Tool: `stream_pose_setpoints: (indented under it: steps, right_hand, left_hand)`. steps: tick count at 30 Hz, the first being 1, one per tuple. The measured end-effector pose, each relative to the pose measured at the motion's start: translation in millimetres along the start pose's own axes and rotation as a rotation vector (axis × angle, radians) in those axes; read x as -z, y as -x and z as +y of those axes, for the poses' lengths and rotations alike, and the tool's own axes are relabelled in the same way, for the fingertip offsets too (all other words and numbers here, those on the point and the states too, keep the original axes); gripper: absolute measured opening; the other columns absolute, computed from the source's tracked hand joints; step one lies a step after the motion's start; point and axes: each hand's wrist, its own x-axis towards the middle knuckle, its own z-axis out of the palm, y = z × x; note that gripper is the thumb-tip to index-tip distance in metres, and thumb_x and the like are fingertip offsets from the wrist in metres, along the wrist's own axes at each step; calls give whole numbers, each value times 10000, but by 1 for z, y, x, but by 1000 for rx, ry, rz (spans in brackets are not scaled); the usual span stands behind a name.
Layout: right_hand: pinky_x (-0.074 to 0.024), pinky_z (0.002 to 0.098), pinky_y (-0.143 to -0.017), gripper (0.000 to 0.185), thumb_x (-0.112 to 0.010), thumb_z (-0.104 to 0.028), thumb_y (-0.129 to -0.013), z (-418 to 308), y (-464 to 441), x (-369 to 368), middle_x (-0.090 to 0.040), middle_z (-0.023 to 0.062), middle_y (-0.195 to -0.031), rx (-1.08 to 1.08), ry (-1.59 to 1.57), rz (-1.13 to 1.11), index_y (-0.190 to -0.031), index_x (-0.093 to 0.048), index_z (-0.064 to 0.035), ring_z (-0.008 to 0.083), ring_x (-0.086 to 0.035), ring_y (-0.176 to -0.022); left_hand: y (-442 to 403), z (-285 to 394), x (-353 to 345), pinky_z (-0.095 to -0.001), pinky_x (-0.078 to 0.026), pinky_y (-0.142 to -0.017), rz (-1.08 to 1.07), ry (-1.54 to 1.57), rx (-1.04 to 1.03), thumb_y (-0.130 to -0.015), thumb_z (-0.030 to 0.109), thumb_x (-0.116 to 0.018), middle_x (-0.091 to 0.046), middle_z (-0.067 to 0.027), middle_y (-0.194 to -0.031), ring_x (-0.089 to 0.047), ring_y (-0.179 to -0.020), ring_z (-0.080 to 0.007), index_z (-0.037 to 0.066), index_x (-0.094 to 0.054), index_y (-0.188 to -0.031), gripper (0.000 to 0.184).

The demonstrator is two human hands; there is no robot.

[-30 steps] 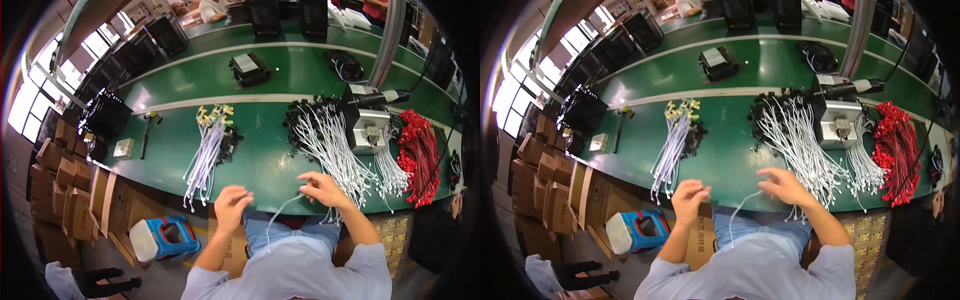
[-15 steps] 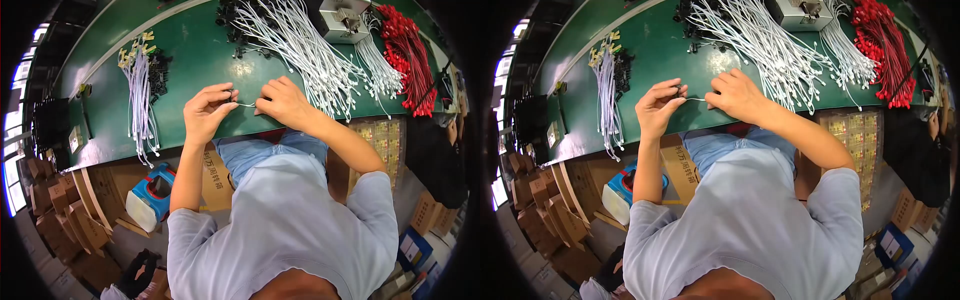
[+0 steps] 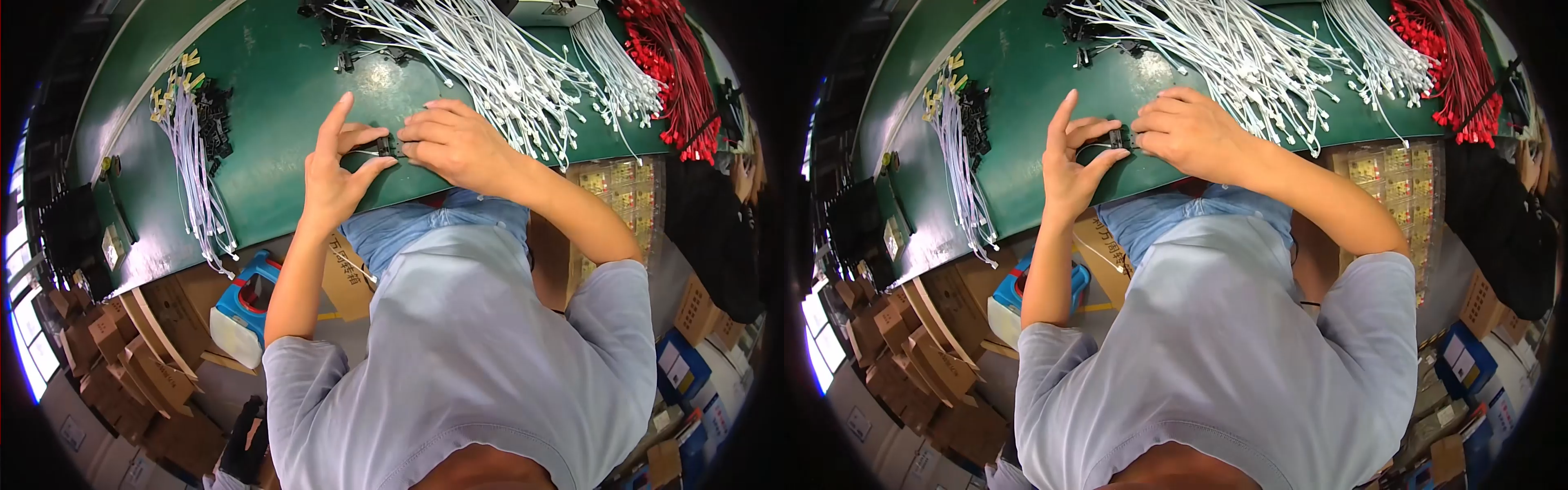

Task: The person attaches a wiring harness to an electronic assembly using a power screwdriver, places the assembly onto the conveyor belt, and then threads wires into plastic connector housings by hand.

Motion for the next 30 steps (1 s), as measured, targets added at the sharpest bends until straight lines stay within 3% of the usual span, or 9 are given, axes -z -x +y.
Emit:
stream_pose_setpoints:
  steps: [6,9,16,21,24,28,30]
  right_hand:
    - [-380,421,-1012,271,-680,-189,-786,-5,10,5,-587,49,-1172,-37,2,-48,-1033,-637,-87,211,-528,-1146]
    - [-371,432,-1024,266,-675,-187,-791,-3,11,4,-586,55,-1171,-39,-22,-38,-1032,-636,-81,217,-531,-1141]
    - [-367,438,-1030,317,-672,-183,-794,-4,11,7,-582,65,-1161,-61,-50,-61,-1095,-618,-102,229,-527,-1141]
    - [-376,458,-1016,434,-637,-172,-808,-5,7,7,-565,72,-1148,-70,-22,-89,-1232,-565,-232,238,-523,-1127]
    - [-380,467,-1008,436,-616,-159,-807,-6,6,9,-549,73,-1172,-60,8,-115,-1232,-569,-247,246,-521,-1122]
    - [-375,470,-1004,470,-653,-168,-767,-8,5,12,-535,82,-1191,-5,74,-138,-1223,-574,-244,250,-513,-1129]
    - [-415,429,-963,443,-692,-180,-748,-7,-4,21,-545,113,-1167,-49,-126,-146,-1179,-592,-177,271,-533,-1089]
  left_hand:
    - [-5,3,-2,-318,-481,-828,-54,-107,-38,-634,51,-804,-698,-74,-941,-623,-904,-222,78,-313,-1386,898]
    - [-8,2,0,-322,-491,-824,-112,-197,-120,-649,3,-787,-679,-112,-939,-647,-893,-210,68,-264,-1404,921]
    - [-17,16,3,-320,-491,-803,-208,-334,-215,-650,-4,-775,-684,-92,-945,-628,-872,-235,75,-307,-1397,885]
    - [-24,31,3,-353,-448,-823,-304,-463,-243,-663,-44,-726,-680,-79,-947,-593,-881,-263,85,-394,-1370,792]
    - [-21,24,1,-342,-417,-770,-291,-521,-396,-693,-7,-676,-645,-58,-874,-575,-812,-217,56,-411,-1352,714]
    - [-11,16,1,-368,-414,-779,-246,-573,-470,-675,2,-680,-636,-68,-911,-574,-833,-236,49,-460,-1301,665]
    - [-6,15,2,-405,-408,-795,-189,-543,-436,-669,11,-680,-614,-81,-942,-570,-833,-269,32,-492,-1236,598]
